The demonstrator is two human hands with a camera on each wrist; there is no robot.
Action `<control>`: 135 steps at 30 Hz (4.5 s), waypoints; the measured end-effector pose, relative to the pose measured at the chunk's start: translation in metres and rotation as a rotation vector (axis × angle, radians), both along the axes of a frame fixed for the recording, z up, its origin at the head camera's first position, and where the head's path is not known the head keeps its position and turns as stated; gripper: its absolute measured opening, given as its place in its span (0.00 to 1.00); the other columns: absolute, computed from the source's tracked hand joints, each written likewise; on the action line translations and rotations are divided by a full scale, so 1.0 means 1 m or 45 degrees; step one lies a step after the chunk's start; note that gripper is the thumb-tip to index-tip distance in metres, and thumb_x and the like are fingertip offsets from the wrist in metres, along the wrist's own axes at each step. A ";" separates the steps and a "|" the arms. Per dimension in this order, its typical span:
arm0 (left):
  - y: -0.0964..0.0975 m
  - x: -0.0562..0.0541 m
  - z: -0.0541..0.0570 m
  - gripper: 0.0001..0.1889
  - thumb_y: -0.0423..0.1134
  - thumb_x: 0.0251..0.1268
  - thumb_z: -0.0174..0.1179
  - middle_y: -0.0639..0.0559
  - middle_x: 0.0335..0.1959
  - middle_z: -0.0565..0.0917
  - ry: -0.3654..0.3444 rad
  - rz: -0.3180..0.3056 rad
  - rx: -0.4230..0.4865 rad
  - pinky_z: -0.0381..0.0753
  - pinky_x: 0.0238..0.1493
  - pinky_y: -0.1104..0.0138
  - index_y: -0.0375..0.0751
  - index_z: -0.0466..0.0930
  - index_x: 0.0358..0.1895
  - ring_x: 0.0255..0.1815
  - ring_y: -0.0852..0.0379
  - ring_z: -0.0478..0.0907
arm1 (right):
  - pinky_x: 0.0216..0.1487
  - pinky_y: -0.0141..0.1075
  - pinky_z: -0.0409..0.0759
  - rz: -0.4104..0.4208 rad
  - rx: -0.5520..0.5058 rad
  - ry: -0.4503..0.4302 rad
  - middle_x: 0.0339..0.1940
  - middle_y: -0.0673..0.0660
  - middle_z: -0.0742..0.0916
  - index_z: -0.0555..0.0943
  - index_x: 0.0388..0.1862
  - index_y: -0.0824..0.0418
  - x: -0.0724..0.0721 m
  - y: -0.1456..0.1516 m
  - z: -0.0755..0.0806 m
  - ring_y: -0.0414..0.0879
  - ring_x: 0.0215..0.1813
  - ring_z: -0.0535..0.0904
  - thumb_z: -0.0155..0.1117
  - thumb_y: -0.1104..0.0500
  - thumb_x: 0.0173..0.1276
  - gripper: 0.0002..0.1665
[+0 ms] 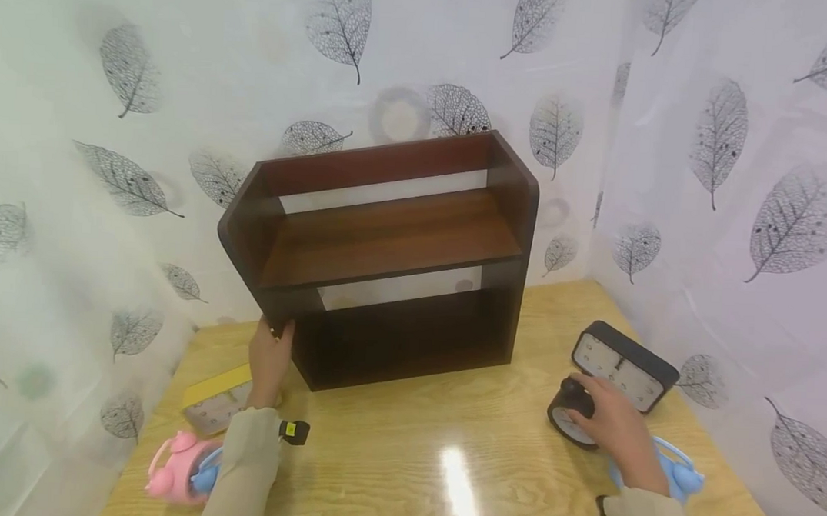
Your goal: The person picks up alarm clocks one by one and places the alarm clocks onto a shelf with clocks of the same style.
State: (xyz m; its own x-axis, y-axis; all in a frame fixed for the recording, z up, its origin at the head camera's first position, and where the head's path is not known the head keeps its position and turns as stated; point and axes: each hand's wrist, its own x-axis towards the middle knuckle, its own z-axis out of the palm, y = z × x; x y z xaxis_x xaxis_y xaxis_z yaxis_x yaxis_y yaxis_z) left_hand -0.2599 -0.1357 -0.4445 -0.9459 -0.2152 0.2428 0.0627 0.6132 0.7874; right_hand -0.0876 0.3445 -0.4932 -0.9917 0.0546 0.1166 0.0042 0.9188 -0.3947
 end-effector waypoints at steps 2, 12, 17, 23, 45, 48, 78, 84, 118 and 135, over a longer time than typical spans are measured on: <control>-0.001 0.000 0.000 0.23 0.43 0.69 0.49 0.30 0.56 0.76 -0.011 0.001 0.011 0.74 0.54 0.45 0.30 0.66 0.61 0.56 0.33 0.74 | 0.40 0.55 0.77 0.024 0.005 0.016 0.53 0.72 0.79 0.72 0.60 0.65 -0.003 -0.003 0.000 0.65 0.46 0.78 0.73 0.57 0.51 0.37; -0.003 -0.010 0.012 0.25 0.43 0.67 0.52 0.31 0.58 0.75 0.044 0.001 0.060 0.69 0.60 0.46 0.34 0.65 0.63 0.60 0.34 0.71 | 0.44 0.56 0.77 0.075 -0.038 0.036 0.55 0.72 0.78 0.73 0.60 0.64 -0.014 -0.014 -0.001 0.66 0.48 0.78 0.74 0.59 0.50 0.37; -0.001 -0.016 0.019 0.24 0.40 0.64 0.54 0.30 0.57 0.76 0.066 0.014 0.121 0.69 0.60 0.46 0.34 0.67 0.62 0.60 0.34 0.71 | 0.50 0.62 0.71 0.043 -0.065 0.066 0.58 0.73 0.75 0.69 0.63 0.65 -0.013 -0.014 -0.005 0.70 0.55 0.72 0.74 0.57 0.49 0.42; -0.002 -0.024 0.017 0.23 0.38 0.64 0.54 0.27 0.56 0.76 0.095 -0.029 0.168 0.70 0.59 0.46 0.30 0.68 0.60 0.60 0.33 0.71 | 0.48 0.66 0.68 -0.005 -0.154 0.116 0.60 0.74 0.70 0.56 0.73 0.62 -0.007 -0.014 -0.016 0.70 0.56 0.67 0.77 0.61 0.44 0.58; -0.004 -0.024 0.008 0.21 0.37 0.67 0.51 0.26 0.53 0.77 0.168 -0.066 0.060 0.71 0.55 0.43 0.28 0.68 0.59 0.56 0.30 0.73 | 0.46 0.62 0.72 0.067 -0.215 0.052 0.51 0.77 0.76 0.60 0.66 0.71 -0.025 -0.020 -0.022 0.71 0.50 0.73 0.77 0.64 0.41 0.53; -0.004 -0.023 0.008 0.21 0.37 0.66 0.51 0.26 0.53 0.77 0.169 -0.069 0.060 0.71 0.56 0.44 0.28 0.69 0.59 0.56 0.30 0.73 | 0.47 0.67 0.68 0.027 -0.286 0.077 0.57 0.81 0.69 0.49 0.71 0.72 -0.024 -0.019 -0.027 0.75 0.53 0.68 0.78 0.65 0.40 0.63; -0.007 -0.026 0.008 0.20 0.36 0.65 0.51 0.25 0.49 0.79 0.176 -0.057 0.010 0.73 0.50 0.42 0.29 0.69 0.58 0.51 0.28 0.75 | 0.61 0.61 0.64 -0.357 -0.767 -0.500 0.63 0.80 0.68 0.58 0.65 0.80 -0.020 -0.012 -0.053 0.74 0.64 0.62 0.74 0.42 0.49 0.59; -0.008 -0.028 0.006 0.21 0.36 0.66 0.50 0.26 0.50 0.79 0.163 -0.080 -0.002 0.73 0.50 0.42 0.29 0.68 0.59 0.52 0.29 0.75 | 0.63 0.61 0.61 -0.400 -0.806 -0.509 0.66 0.79 0.64 0.56 0.66 0.79 -0.022 -0.014 -0.054 0.74 0.66 0.60 0.73 0.41 0.49 0.61; -0.010 -0.029 0.006 0.24 0.40 0.69 0.49 0.30 0.56 0.77 0.090 -0.101 0.010 0.72 0.56 0.44 0.35 0.63 0.65 0.57 0.33 0.74 | 0.46 0.28 0.71 -0.096 -0.786 -0.384 0.55 0.69 0.81 0.65 0.63 0.76 -0.029 -0.019 -0.071 0.21 0.40 0.71 0.75 0.56 0.51 0.46; -0.010 -0.028 0.005 0.23 0.39 0.69 0.50 0.27 0.52 0.78 0.116 -0.080 -0.011 0.74 0.52 0.43 0.32 0.64 0.64 0.53 0.31 0.76 | 0.42 0.28 0.75 -0.013 -0.848 -0.328 0.44 0.54 0.87 0.71 0.58 0.77 -0.032 -0.028 -0.072 0.25 0.38 0.76 0.74 0.60 0.51 0.38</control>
State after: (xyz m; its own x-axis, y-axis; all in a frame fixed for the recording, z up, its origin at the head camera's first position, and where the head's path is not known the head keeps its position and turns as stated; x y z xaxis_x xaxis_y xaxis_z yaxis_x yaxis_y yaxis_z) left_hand -0.2876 -0.1453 -0.4395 -0.9313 -0.1535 0.3302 0.1725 0.6127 0.7713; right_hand -0.1199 0.3166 -0.5648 -0.9822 0.0419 -0.1830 0.1803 0.4823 -0.8572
